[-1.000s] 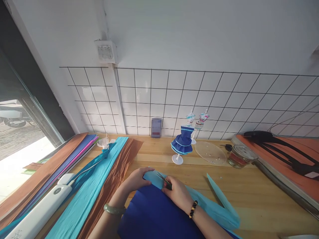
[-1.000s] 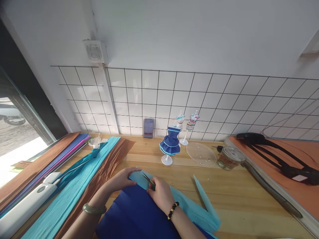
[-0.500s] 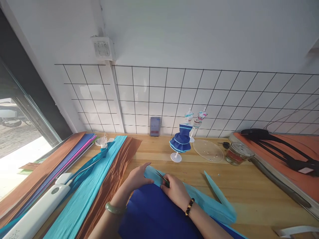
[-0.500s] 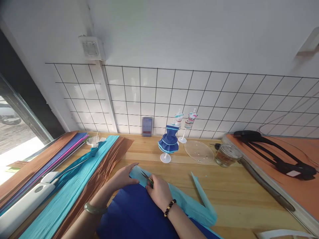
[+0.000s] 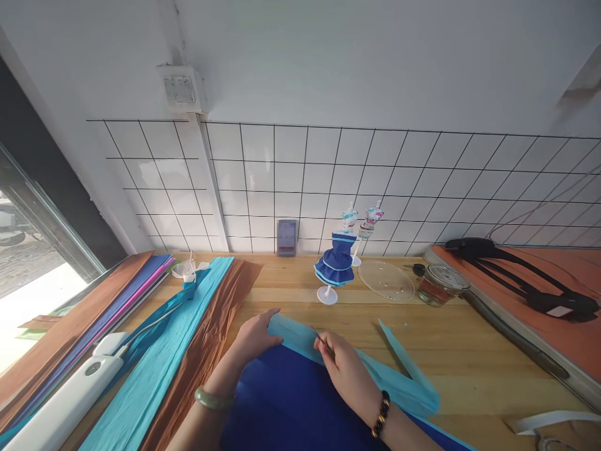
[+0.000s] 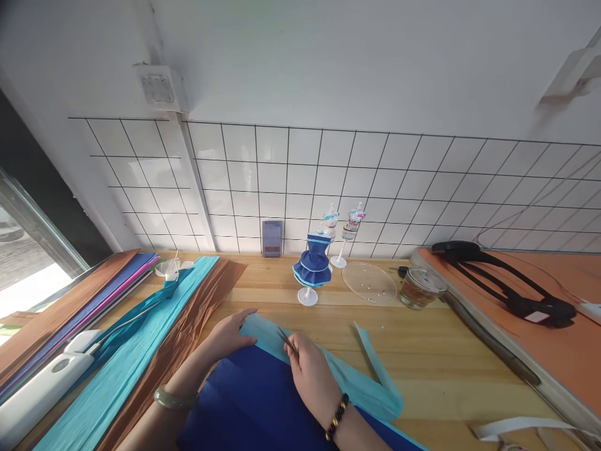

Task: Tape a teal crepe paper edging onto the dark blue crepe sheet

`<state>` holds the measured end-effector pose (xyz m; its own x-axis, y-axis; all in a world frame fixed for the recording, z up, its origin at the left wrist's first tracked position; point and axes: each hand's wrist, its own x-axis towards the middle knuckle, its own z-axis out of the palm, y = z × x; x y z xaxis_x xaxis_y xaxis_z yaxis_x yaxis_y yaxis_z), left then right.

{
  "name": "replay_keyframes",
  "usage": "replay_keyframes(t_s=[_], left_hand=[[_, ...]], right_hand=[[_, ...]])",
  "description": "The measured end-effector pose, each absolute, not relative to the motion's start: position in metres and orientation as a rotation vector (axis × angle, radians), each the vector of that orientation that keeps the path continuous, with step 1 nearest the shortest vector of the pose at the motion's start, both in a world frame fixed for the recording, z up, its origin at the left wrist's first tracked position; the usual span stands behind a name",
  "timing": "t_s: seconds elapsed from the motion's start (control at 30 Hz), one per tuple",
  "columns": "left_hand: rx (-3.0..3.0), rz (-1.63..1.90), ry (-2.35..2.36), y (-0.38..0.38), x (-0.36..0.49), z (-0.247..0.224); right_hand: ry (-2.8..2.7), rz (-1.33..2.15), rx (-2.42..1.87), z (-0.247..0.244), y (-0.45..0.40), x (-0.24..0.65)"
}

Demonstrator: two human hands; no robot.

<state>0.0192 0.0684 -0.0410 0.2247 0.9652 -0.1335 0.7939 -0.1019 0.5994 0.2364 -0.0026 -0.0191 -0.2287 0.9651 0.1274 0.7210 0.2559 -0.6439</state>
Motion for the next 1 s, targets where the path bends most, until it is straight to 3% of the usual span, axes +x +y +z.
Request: replay_keyframes(t_s=[0.17,0.37,1.0], left_hand=[[1.910,0.389,1.623,0.070,0.019,-0.041],[1.879,0.410,1.604,0.070,0.020,-0.038],[1.611,0.602,1.313,0.075,0.017,-0.042]], right_hand=[[-2.410,0.559,-1.266,-0.032,-0.053,0.265],[-2.554,0.138,-1.129,-0.059,-0.073,0.280],[-2.497,0.070,-1.398,-0.058,-0.076,0.292]])
